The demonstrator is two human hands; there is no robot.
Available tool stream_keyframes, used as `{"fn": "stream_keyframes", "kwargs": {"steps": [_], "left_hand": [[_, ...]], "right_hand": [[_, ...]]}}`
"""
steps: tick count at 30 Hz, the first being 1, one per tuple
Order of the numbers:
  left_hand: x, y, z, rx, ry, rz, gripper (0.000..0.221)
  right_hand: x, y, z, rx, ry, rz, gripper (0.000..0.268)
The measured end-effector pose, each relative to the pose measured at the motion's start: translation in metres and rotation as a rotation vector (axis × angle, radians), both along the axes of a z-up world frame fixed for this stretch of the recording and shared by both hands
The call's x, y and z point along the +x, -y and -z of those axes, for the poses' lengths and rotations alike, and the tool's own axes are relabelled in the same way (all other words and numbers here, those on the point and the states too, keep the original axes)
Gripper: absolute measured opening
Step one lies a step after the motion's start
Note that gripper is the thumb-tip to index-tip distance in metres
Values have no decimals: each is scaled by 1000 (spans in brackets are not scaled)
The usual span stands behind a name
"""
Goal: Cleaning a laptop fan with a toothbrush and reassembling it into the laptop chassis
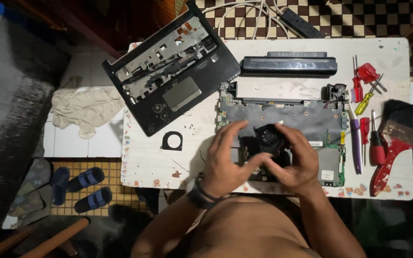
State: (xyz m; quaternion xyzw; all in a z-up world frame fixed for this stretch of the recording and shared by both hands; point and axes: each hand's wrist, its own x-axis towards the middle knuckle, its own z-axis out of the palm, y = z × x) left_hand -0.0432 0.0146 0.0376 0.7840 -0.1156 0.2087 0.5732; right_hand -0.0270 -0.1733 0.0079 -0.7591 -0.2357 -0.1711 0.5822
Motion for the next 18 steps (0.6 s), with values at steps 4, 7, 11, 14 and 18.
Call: {"fn": "stream_keyframes", "kwargs": {"steps": [4,7,11,14,18], "left_hand": [[-13,-32,8,77,-67,-61,52],[-24,-56,12,164,-200,-229,42],[-37,-86,11,454,-181,-511,34],[-42,-94,6,628,-170,-629,37],[-46,-103,19,724,-226,-722,48]], "right_hand": [[4,-5,-6,-4,6,31,67],[6,-7,-6,30,-52,67,67],[3,-2,-5,-63,-76,112,69],[3,0,-3,-163,-91,137,70],[4,1,2,-133,-144,131,72]]}}
